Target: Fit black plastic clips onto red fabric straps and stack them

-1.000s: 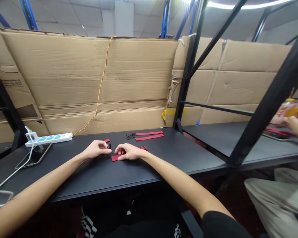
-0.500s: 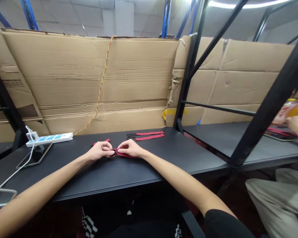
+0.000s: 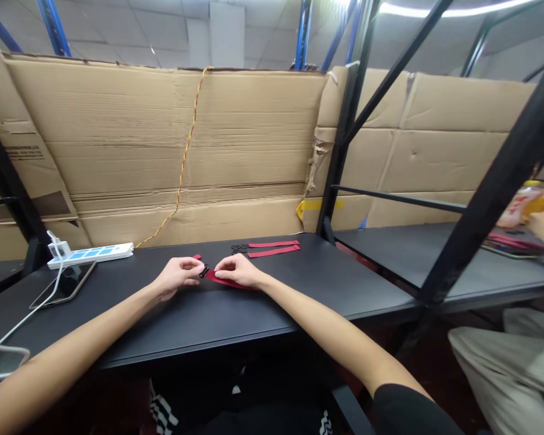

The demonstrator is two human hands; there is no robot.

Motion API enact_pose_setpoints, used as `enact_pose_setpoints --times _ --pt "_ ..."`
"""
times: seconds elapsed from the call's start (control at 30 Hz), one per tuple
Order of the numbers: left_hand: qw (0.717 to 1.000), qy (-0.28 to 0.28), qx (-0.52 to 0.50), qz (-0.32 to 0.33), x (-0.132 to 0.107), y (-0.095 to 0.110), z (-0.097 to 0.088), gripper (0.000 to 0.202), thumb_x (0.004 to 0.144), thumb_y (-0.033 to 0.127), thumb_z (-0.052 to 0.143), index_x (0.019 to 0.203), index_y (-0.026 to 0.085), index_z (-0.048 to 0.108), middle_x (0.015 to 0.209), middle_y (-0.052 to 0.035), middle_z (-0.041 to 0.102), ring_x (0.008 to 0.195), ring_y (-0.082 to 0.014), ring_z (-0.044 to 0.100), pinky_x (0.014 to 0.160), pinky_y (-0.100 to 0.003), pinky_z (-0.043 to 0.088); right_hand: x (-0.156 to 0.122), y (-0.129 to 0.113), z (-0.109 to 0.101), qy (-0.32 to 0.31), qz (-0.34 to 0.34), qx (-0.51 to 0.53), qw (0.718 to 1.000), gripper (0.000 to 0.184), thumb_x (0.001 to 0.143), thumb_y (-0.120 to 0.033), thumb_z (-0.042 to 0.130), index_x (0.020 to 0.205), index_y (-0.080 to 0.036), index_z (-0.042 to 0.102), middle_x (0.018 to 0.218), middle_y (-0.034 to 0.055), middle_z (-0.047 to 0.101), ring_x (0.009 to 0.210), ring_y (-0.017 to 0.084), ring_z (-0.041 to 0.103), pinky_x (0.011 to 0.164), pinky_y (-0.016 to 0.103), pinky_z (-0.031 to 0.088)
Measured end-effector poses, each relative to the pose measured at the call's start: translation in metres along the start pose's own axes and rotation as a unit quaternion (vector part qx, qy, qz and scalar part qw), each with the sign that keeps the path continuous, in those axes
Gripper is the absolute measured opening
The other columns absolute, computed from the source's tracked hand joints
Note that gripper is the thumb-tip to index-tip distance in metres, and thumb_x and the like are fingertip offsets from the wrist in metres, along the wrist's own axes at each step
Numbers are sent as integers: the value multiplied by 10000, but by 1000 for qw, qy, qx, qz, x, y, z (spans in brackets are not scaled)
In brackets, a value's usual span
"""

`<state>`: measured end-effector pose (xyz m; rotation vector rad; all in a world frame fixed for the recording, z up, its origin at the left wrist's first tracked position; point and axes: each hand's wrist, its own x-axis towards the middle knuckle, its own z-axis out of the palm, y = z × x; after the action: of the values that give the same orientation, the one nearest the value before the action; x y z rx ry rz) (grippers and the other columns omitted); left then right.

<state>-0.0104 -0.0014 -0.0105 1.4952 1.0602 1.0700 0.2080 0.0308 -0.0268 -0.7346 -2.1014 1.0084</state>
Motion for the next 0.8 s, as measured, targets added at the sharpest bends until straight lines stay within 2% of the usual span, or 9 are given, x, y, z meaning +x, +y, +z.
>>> enact_pose_setpoints --times 0.23,0.33,0.43,0.63,0.7,0.8 --pt "996 -32 77 41 -2 -3 11 358 699 420 711 870 132 584 703 -44 642 604 -159 636 434 -232 515 0 -2 1 6 7 29 1000 307 723 -422 687 823 -132 697 773 42 682 690 150 590 694 282 466" --pt "992 -68 94 54 -3 -3 14 329 707 407 696 858 140 577 747 -52 639 678 -183 656 422 -228 522 0 0 2 27 16 53 998 300 719 -418 691 805 -130 688 750 35 672 670 141 582 681 278 462" --pt "988 -76 125 52 -5 0 14 319 729 436 660 821 133 619 735 -60 629 791 -212 651 452 -233 547 0 0 2 44 20 63 997 296 708 -413 702 799 -133 684 758 34 675 680 143 588 695 282 466" --pt "985 -91 137 60 -7 6 14 371 762 481 610 889 133 646 839 -85 650 881 -229 628 459 -232 553 -1 -3 2 24 21 42 999 323 719 -441 686 823 -135 692 786 49 691 703 156 607 694 286 477" --pt "983 -74 159 62 -5 4 13 331 753 453 612 828 132 644 886 -90 661 835 -220 633 430 -231 534 0 -3 2 18 17 25 999 326 731 -439 674 841 -133 697 806 54 698 724 163 615 713 290 482" --pt "978 8 200 60 3 0 5 260 739 388 596 665 140 596 861 -76 677 714 -187 635 400 -214 484 2 -1 0 25 10 -22 999 318 759 -429 643 874 -139 701 858 63 707 771 176 623 736 299 485"
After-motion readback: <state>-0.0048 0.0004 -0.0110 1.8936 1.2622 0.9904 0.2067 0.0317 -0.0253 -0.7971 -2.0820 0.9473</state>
